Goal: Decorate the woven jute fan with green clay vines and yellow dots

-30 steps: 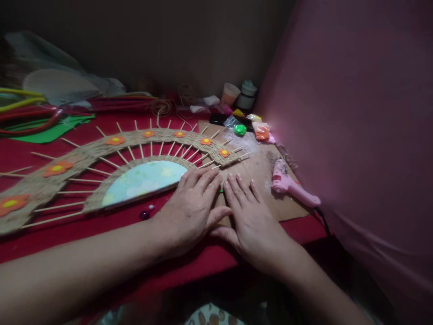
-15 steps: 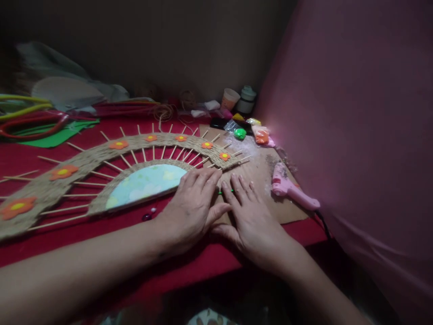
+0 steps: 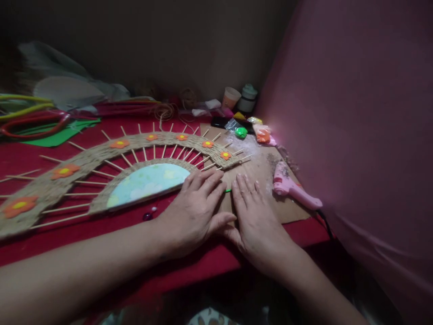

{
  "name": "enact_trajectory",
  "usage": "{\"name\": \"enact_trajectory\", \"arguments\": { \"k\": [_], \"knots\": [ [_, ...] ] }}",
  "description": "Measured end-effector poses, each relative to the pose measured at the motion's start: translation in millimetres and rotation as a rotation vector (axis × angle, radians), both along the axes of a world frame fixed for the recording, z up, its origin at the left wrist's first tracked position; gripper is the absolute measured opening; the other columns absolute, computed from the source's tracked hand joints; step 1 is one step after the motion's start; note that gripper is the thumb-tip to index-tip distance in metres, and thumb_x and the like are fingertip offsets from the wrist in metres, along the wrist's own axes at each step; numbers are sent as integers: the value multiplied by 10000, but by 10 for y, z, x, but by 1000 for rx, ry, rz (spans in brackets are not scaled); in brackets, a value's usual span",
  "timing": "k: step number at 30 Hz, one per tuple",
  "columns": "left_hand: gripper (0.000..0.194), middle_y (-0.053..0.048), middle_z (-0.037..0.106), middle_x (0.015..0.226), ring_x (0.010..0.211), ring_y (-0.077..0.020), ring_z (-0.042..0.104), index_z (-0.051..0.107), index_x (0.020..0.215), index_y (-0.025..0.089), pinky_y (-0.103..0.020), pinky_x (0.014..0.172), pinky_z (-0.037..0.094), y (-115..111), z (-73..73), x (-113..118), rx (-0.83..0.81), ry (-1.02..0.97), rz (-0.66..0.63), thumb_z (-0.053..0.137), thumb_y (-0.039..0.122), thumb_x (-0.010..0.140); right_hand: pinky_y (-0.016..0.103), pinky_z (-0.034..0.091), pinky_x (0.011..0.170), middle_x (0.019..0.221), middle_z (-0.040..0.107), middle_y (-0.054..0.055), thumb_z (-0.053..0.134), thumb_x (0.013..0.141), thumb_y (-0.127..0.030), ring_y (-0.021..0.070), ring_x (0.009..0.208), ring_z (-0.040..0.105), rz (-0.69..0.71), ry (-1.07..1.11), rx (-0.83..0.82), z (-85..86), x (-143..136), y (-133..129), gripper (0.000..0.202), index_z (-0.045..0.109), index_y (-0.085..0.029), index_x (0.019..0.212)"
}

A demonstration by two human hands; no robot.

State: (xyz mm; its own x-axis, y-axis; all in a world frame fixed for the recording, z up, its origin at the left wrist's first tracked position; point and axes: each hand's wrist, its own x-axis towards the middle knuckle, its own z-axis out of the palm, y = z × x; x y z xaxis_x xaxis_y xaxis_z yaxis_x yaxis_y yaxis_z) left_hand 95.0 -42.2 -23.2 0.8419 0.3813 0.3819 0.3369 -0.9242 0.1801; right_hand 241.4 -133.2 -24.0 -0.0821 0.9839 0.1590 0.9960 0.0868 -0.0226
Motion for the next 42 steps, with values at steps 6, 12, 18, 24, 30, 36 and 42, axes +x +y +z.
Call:
{"name": "enact_trajectory", "arguments": {
  "k": [6,12,18,24,30,36,42],
  "knots": [
    [567,-203,456,1388,1314,-363,313,552,1252,34,-562,1070,265,-33,3,-6,19,67,-18,421,476,920,548,219,1112,1469,231,269,341,868,-648,376,1379,165,-11,20,-27,-55,19,-107,879,324,59,1389],
    [526,-189,466,1387,1317,-343,342,572,1239,64,-538,1103,236,-57,-2,-11,72,44,-59,437,460,920,565,233,1100,1473,204,270,326,884,-627,392,1378,146,-7,27,-79,7,32,-95,844,335,50,1388],
    [530,-205,479,1370,1307,-362,351,579,1231,55,-555,1084,255,-57,13,-22,87,37,-43,426,459,923,584,231,1093,1471,203,274,341,884,-617,394,1379,156,-3,24,-69,36,47,-96,834,345,52,1382],
    [535,-214,474,1370,1309,-360,348,575,1227,36,-546,1090,249,-57,-7,-4,105,40,-28,435,452,921,573,226,1099,1477,200,261,361,857,-657,401,1373,164,-22,1,-111,56,45,-88,877,329,35,1395],
    [481,-190,489,1365,1305,-333,358,620,1160,70,-534,1088,250,-46,19,-32,104,-3,-79,393,433,940,566,241,1097,1478,203,266,345,867,-649,388,1381,161,9,8,-97,58,88,-144,866,338,42,1389],
    [479,-220,521,1306,1223,-346,408,591,1146,16,-541,1024,338,-36,40,-25,43,-42,50,374,393,944,563,217,1111,1479,206,273,385,811,-705,386,1391,138,1,12,-24,34,31,-154,964,323,64,1388],
    [425,-170,522,1293,1199,-294,423,528,1223,68,-510,1013,357,-8,32,-37,-112,-113,87,338,343,961,561,218,1114,1498,177,239,375,812,-704,369,1399,104,120,22,-89,28,-44,-126,952,286,31,1411]
  ]
}}
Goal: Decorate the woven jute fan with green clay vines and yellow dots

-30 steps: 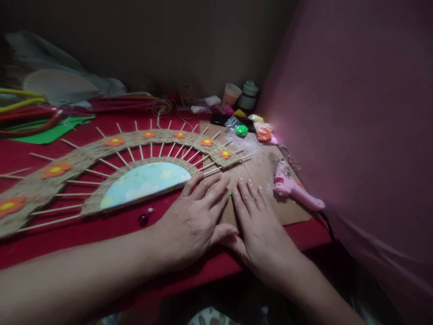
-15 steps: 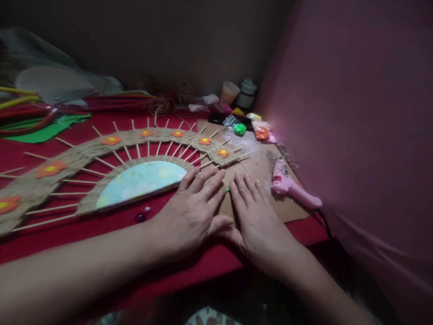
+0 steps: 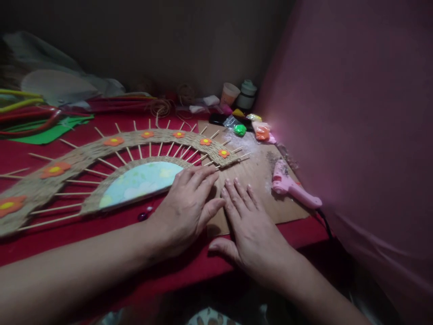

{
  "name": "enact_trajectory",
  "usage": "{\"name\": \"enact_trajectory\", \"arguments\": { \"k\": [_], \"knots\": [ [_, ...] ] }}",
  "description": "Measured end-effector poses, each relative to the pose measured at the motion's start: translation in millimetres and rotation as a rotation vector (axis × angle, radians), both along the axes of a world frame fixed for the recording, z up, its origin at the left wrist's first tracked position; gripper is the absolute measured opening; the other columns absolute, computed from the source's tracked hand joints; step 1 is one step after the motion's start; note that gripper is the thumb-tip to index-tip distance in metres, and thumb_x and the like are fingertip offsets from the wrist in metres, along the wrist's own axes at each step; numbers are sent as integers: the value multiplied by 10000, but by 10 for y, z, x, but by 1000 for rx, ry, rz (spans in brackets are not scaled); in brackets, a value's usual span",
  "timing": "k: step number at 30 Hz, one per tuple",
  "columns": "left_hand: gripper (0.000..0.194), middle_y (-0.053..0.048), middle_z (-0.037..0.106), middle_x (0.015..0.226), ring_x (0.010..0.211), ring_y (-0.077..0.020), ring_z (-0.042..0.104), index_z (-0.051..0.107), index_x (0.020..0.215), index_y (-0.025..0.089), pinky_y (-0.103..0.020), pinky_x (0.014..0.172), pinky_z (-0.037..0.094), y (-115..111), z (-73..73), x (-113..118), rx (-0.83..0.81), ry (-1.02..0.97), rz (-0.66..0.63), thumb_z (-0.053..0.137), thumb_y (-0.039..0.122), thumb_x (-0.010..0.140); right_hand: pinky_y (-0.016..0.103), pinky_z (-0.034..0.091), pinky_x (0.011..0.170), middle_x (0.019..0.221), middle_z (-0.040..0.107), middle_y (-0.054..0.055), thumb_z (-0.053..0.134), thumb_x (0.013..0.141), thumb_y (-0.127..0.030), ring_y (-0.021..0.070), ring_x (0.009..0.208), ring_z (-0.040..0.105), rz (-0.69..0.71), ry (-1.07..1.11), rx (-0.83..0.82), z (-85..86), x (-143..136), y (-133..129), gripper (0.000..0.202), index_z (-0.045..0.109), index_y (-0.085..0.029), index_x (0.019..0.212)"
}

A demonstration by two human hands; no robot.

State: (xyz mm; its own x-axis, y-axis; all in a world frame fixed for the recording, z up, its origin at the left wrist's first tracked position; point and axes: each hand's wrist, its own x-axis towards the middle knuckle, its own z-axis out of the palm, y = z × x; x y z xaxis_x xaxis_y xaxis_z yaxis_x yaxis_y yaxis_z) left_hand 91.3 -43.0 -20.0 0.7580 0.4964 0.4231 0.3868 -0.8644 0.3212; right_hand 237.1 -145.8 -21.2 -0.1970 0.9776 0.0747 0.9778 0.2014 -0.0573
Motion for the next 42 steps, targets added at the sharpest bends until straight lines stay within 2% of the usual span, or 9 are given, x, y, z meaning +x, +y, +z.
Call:
{"name": "enact_trajectory", "arguments": {
  "k": [6,12,16,20,24,30,33,39,42],
  "knots": [
    [413,-174,526,1267,1182,-291,425,557,1172,62,-506,1002,356,26,11,12,-49,-29,-13,341,343,961,616,256,1071,1499,174,236,351,820,-704,424,1382,89,-22,-39,20,-5,69,-152,911,331,-8,1406],
    [405,-166,529,1255,1161,-288,435,550,1187,78,-509,1000,351,24,12,12,-39,-55,18,337,337,961,568,144,1125,1517,156,204,340,843,-685,377,1400,39,-80,-14,-13,26,51,119,894,253,-24,1439],
    [389,-156,536,1252,1168,-286,436,551,1186,92,-505,1005,350,30,10,-3,-54,-47,19,353,334,956,570,159,1123,1528,152,181,355,838,-686,358,1409,37,-82,12,6,-15,90,77,870,277,-65,1443],
    [384,-145,543,1252,1171,-278,439,566,1163,110,-500,1001,357,40,2,2,-56,-30,-14,342,348,962,557,184,1122,1528,146,193,361,843,-679,355,1412,47,-120,1,19,-11,154,12,880,270,-40,1442],
    [451,-170,517,1301,1220,-305,407,564,1190,88,-511,1028,331,12,-17,22,14,57,-81,341,403,959,571,184,1115,1527,153,193,356,870,-641,369,1409,63,-138,-19,6,-1,191,21,827,282,-46,1439],
    [722,-180,436,1412,1363,-329,259,436,1353,65,-512,1122,164,-137,-63,25,155,212,-197,340,611,892,594,239,1090,1519,176,198,381,867,-629,375,1408,86,-108,-29,44,-45,211,-152,823,266,-53,1445],
    [719,-173,447,1407,1354,-326,284,443,1351,66,-499,1126,148,-164,-79,18,191,202,-215,318,609,897,595,250,1085,1520,172,197,360,863,-646,378,1406,89,-97,-34,41,-31,220,-176,835,264,-56,1445],
    [652,-187,448,1399,1336,-342,301,498,1309,63,-516,1107,188,-68,-79,29,188,182,-160,309,557,926,583,179,1110,1517,157,204,307,859,-676,385,1399,98,-123,-45,-24,30,229,20,856,289,-42,1434],
    [643,-192,468,1382,1330,-344,310,539,1267,48,-527,1109,182,-65,-72,24,179,163,-175,303,545,934,571,216,1105,1526,149,187,325,871,-651,372,1404,94,-107,-42,-4,12,257,-23,829,262,-55,1445]
  ]
}}
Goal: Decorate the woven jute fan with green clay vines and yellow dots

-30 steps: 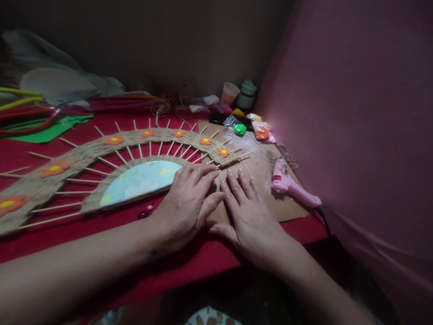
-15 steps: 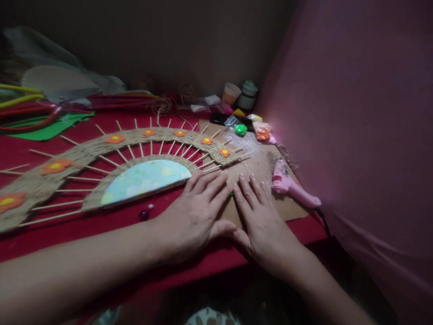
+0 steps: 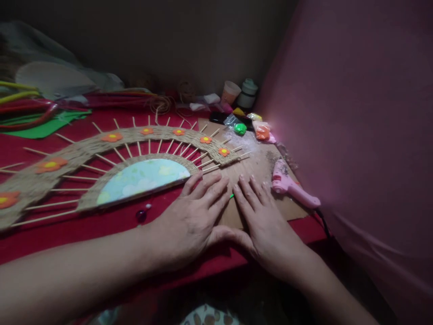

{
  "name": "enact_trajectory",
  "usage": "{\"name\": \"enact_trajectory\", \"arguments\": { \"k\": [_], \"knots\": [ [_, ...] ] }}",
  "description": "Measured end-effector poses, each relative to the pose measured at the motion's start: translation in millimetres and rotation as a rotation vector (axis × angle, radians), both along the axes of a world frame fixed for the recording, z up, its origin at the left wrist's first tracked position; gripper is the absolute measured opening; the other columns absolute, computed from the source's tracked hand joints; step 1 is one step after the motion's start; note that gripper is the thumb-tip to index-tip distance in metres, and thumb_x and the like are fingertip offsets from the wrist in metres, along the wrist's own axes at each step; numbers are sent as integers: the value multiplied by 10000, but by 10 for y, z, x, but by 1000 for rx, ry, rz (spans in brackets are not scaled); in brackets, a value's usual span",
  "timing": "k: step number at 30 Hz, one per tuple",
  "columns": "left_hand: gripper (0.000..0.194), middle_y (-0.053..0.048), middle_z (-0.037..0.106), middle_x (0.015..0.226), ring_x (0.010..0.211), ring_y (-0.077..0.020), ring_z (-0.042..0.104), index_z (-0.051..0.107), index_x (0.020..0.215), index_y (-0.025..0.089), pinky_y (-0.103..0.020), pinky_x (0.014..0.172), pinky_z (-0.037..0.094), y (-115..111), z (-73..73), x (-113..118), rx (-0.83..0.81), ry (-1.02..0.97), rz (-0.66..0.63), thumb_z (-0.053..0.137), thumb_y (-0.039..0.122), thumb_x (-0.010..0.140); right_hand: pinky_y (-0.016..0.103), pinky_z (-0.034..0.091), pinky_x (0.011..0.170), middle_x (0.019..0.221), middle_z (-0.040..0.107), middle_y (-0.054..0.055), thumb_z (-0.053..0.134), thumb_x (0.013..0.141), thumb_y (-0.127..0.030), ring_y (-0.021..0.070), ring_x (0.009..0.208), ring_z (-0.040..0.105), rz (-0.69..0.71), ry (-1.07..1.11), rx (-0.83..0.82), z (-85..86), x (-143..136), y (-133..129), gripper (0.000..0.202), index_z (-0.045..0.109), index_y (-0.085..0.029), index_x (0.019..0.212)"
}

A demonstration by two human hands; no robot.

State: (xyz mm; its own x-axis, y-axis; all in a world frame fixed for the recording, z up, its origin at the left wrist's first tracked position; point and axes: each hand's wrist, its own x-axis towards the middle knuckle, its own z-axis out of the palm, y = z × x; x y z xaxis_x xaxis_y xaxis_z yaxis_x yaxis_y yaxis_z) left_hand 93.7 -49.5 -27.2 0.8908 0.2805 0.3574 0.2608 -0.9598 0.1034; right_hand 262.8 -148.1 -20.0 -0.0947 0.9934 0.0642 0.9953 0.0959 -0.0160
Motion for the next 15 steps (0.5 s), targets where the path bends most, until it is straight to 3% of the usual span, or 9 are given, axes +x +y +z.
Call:
{"name": "enact_trajectory", "arguments": {
  "k": [6,15],
  "knots": [
    [658,-206,451,1391,1335,-348,299,485,1314,28,-523,1103,191,-24,-1,14,4,31,6,331,541,931,553,247,1099,1521,173,204,347,874,-635,367,1403,124,-6,5,32,-4,74,-71,816,282,-52,1441],
    [722,-191,395,1438,1359,-349,278,426,1377,120,-523,1109,147,-83,-45,-10,47,105,-31,289,638,892,595,253,1082,1516,191,203,387,886,-586,378,1406,79,8,3,55,-56,89,-187,764,325,-48,1425]
  ]
}}
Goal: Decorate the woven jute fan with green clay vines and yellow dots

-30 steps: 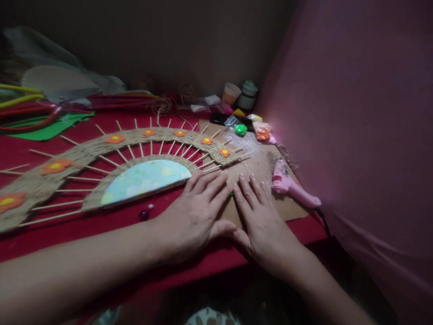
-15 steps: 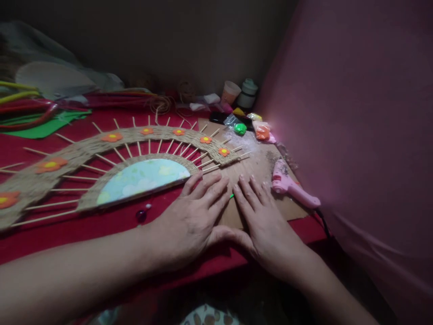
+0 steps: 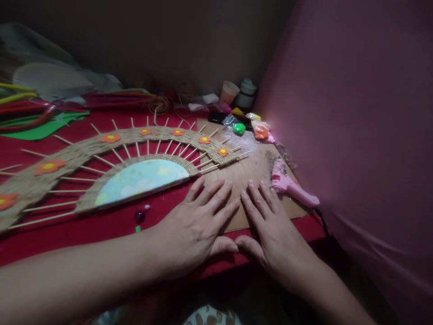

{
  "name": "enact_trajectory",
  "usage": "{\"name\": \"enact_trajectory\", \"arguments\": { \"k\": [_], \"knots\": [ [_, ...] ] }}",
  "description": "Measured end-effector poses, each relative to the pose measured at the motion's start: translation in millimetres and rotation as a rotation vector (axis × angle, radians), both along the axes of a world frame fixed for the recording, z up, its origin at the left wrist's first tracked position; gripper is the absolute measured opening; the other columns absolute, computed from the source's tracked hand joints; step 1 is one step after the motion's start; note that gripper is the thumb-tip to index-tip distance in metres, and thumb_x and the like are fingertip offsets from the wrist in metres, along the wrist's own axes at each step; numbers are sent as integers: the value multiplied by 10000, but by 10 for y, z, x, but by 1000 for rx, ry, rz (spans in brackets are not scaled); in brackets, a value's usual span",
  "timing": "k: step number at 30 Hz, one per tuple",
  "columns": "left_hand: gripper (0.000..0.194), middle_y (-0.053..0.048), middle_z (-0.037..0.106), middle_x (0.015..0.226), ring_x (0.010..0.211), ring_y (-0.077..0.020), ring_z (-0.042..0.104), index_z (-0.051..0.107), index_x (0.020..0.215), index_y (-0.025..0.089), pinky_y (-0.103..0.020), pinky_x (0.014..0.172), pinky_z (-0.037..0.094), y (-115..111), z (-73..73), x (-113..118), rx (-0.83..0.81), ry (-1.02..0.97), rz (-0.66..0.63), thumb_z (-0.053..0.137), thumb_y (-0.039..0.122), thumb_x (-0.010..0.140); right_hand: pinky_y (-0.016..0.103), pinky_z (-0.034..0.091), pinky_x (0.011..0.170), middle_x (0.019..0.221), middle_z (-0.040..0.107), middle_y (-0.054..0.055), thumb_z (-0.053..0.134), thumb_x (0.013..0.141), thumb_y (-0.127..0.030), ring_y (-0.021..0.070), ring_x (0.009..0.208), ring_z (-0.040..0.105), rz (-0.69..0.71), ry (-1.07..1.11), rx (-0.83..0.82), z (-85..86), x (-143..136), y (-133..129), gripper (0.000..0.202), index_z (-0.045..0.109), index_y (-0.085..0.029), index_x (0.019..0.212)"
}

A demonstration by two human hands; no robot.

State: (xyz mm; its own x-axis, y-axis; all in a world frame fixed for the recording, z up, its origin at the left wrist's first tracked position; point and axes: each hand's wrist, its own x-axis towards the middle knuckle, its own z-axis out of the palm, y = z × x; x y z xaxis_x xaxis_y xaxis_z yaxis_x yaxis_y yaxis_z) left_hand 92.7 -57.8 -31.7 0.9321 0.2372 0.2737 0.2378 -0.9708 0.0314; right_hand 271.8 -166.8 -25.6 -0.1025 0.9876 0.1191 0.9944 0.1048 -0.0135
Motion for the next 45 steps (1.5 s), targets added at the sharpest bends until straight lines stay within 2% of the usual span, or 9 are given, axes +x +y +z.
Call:
{"name": "enact_trajectory", "arguments": {
  "k": [7,11,15,21,28,31,36,42,45],
  "knots": [
    [719,-220,409,1419,1350,-355,285,442,1354,58,-526,1104,174,45,31,43,-12,-23,79,305,605,908,534,240,1111,1511,176,217,354,895,-591,334,1408,116,4,49,-91,62,-6,165,792,296,-3,1423],
    [718,-234,422,1403,1345,-357,283,491,1298,2,-516,1111,183,40,36,21,5,-15,87,345,586,906,518,257,1108,1508,203,212,317,906,-591,310,1410,127,2,44,-14,26,27,77,791,289,6,1424],
    [698,-226,430,1400,1339,-359,286,504,1287,5,-525,1104,193,34,23,6,19,-15,81,351,572,911,513,264,1108,1509,211,215,334,895,-602,307,1412,122,-13,45,17,9,38,-18,805,297,8,1420],
    [656,-204,458,1386,1340,-348,290,506,1292,22,-511,1107,192,31,26,4,10,-36,48,380,544,916,537,267,1103,1513,211,202,384,889,-586,314,1416,97,46,46,-24,22,-15,-1,776,302,-36,1431],
    [652,-206,446,1392,1333,-344,287,505,1290,22,-518,1100,197,44,13,-3,8,-55,50,357,540,924,586,275,1082,1521,194,194,445,861,-592,368,1411,61,98,-13,39,-43,-51,-118,814,297,-30,1431],
    [621,-205,444,1392,1329,-342,289,497,1295,26,-518,1095,209,46,19,3,-10,-64,53,392,512,922,596,262,1084,1518,196,193,438,873,-574,380,1406,89,89,-18,-3,-8,-86,-34,801,288,-21,1432],
    [627,-204,440,1393,1324,-331,295,457,1327,39,-512,1094,212,51,20,1,3,-114,44,484,489,891,557,205,1122,1514,178,202,423,890,-542,349,1407,129,80,9,-94,83,-127,192,781,267,-4,1434],
    [555,-216,474,1358,1306,-343,319,535,1246,23,-524,1077,233,44,60,8,-13,-81,50,404,460,932,574,244,1101,1515,180,187,398,880,-595,351,1408,95,38,18,-117,75,-119,18,806,272,-27,1437],
    [546,-215,472,1359,1295,-347,330,528,1257,24,-528,1071,249,45,71,17,-34,-83,61,424,447,927,564,217,1115,1518,167,186,385,870,-625,348,1409,97,20,31,-142,93,-132,53,835,255,-34,1445]
  ]
}}
